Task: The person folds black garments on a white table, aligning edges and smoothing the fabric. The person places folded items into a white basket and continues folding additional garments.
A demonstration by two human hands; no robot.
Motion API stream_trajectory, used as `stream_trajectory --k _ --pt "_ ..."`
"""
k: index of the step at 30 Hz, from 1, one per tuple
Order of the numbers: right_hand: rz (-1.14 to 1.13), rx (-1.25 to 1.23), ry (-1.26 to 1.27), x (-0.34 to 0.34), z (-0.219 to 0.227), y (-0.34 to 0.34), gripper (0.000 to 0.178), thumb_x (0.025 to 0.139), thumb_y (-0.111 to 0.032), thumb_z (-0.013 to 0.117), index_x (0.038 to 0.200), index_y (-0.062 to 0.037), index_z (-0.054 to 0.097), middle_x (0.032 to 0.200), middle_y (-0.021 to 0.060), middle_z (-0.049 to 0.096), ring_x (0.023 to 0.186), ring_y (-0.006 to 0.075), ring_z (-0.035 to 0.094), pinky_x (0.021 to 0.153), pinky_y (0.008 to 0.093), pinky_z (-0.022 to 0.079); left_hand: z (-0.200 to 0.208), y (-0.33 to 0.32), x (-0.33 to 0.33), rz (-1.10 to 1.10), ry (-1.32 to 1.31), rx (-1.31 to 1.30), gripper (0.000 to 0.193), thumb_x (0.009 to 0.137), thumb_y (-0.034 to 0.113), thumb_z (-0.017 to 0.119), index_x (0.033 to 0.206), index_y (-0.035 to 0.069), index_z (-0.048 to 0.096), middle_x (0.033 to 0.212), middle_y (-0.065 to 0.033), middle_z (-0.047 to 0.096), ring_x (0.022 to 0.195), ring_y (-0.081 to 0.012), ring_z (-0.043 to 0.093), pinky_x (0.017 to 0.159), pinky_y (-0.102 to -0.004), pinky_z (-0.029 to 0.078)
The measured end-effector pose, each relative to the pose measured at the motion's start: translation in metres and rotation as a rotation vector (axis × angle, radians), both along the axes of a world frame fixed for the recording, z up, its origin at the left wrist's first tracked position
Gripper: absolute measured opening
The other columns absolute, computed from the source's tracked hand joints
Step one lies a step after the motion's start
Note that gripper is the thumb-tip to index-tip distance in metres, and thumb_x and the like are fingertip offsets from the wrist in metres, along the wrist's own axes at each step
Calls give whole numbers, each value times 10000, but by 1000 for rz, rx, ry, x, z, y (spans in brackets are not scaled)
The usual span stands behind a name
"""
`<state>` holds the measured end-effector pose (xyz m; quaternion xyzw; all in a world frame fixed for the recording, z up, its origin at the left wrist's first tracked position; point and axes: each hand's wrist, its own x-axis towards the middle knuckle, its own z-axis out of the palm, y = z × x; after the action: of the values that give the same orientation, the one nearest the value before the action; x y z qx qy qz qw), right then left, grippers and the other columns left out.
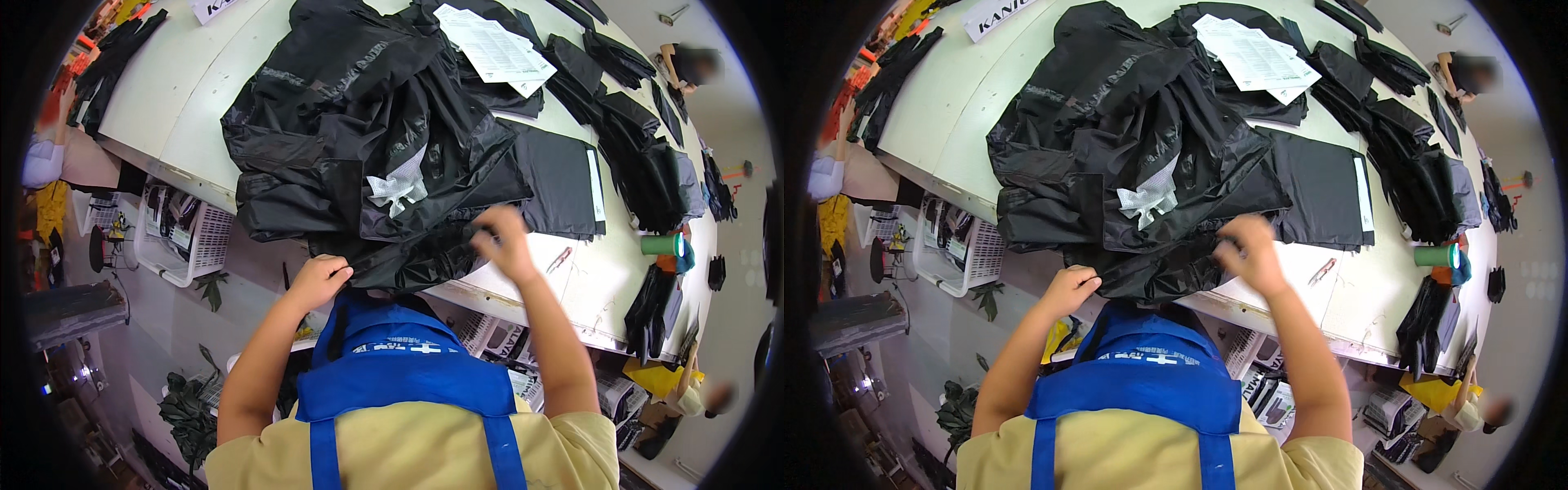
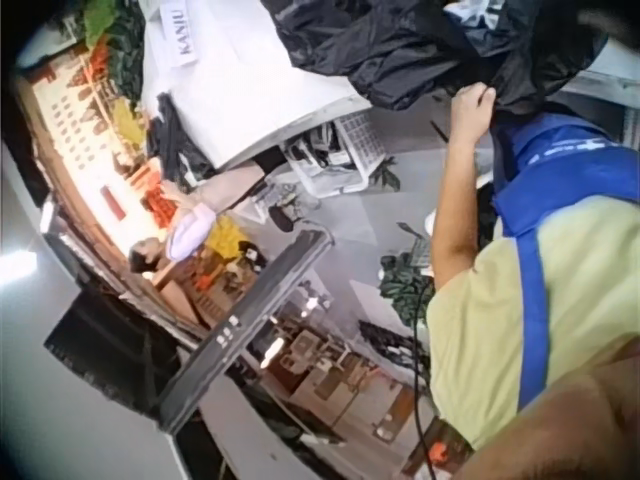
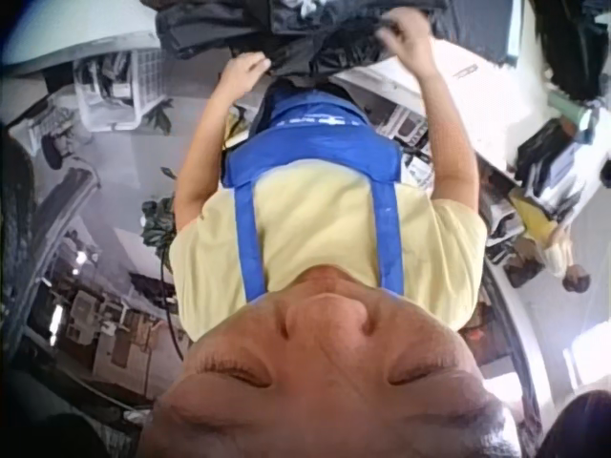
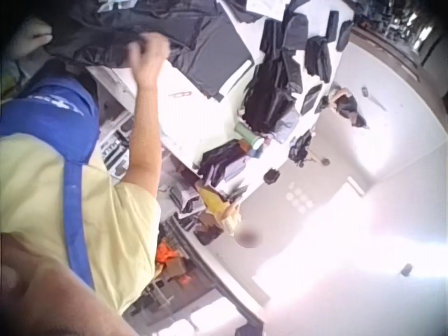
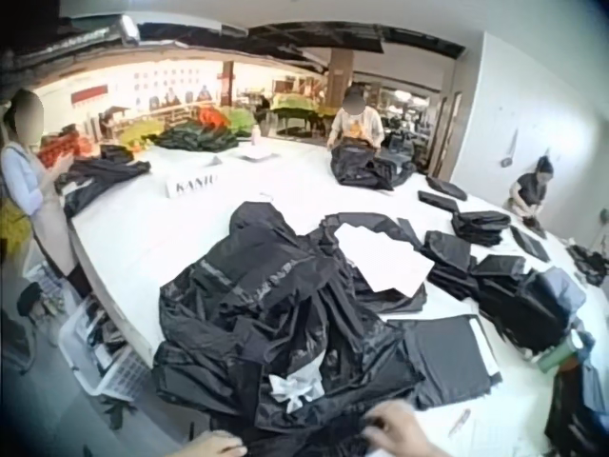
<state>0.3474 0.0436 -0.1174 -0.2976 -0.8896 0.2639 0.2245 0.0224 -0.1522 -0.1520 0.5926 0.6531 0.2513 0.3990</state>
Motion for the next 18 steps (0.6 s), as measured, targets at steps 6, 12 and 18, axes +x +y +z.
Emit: stream_trajectory --k 6,12,18 --pt "64 -42 -178 -8 15 -59 205 679 -94 684 877 -75 634 894 83 605 945 275 581 1061 466 338 -19 -4 0 -26 8 90 177 804 226 615 767 61 665 1060 -13 659 1013 -253 569 869 -411 390" --pt "416 -266 -845 43 31 -61 97 698 -96 643 791 -126 647 804 55 616 919 232 604 1100 473 296 -23 -30 -9 -167 -80 -363 166 798 252 616 802 120 717 1143 -31 637 1062 -235 570 919 -393 376" --pt "202 -502 -275 -12 42 45 262 781 -226 723 960 -41 677 852 122 664 776 229 653 712 340 515 -45 -28 -106 1315 -631 189 318 920 354 535 1086 87 491 1031 -25 594 845 -125 582 616 -257 467"
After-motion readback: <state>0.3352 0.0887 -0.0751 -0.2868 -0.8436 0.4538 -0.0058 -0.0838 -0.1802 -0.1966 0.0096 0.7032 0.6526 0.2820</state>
